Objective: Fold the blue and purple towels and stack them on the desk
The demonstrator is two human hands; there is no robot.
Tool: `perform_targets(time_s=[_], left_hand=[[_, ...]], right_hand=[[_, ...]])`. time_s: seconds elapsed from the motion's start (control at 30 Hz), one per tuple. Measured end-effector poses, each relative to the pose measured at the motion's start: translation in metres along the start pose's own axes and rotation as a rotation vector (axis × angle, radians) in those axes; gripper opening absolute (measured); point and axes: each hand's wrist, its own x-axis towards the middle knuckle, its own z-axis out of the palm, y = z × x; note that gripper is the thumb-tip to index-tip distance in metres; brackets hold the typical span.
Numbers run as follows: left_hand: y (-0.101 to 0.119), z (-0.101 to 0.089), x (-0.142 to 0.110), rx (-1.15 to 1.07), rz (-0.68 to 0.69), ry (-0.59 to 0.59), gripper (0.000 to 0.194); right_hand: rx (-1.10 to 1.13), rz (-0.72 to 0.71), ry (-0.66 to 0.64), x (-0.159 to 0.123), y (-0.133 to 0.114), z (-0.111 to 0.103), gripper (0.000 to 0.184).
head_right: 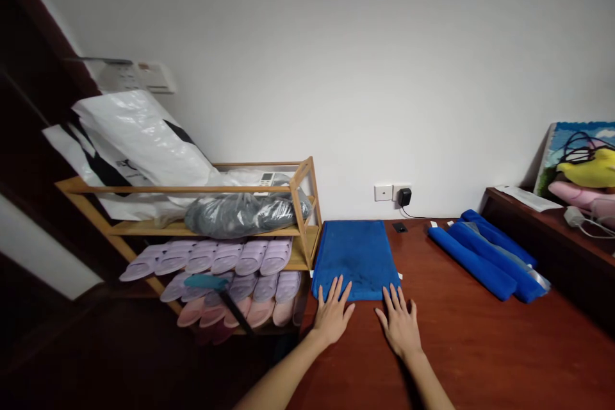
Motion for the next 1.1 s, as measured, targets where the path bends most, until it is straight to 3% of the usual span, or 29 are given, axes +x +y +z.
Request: perform_targets(time_s=[0.1,0.23,0.37,0.47,0.63,0.73,0.8,0.87,0.93,1.1], left_hand=[[-0.006,0.005,-0.006,0.007,0.034,-0.002,0.061],[-0.008,-0.001,0.008,0.007,0.025,-0.049,0.065],[-0.009,-0.006,0.011,0.023,0.044,-0.068,0.065],[-0.012,-0.004,-0.004,0.051,0.048,-0.018,0.061],[-0.015,0.001,-0.021,0.052,0.006,0.078,0.056],[-0.016,0.001,-0.020,0.040,0.007,0.083,0.054],[-0.016,0.000,-0.019,0.038,0.005,0.086,0.054],[-0.016,0.000,-0.019,0.040,0.004,0.085,0.054],[-0.016,0.000,-0.019,0.041,0.003,0.083,0.054],[-0.016,0.002,-0.019,0.034,0.004,0.086,0.053]], right_hand=[[0.001,0.046,-0.009,-0.013,-0.002,0.002,0.068],[0.042,0.052,-0.093,-0.008,0.000,-0.003,0.069],[0.128,0.003,-0.181,0.005,0.023,-0.013,0.066],[0.120,0.071,-0.140,0.012,0.073,-0.027,0.061],[-0.058,0.496,0.028,0.017,0.198,-0.050,0.065],[-0.101,0.630,-0.033,0.016,0.255,-0.052,0.066],[-0.106,0.660,-0.087,0.015,0.272,-0.050,0.067],[-0.109,0.671,-0.090,0.016,0.273,-0.051,0.068],[-0.118,0.642,-0.068,0.015,0.259,-0.056,0.064],[-0.152,0.293,-0.104,-0.008,0.181,-0.072,0.050]])
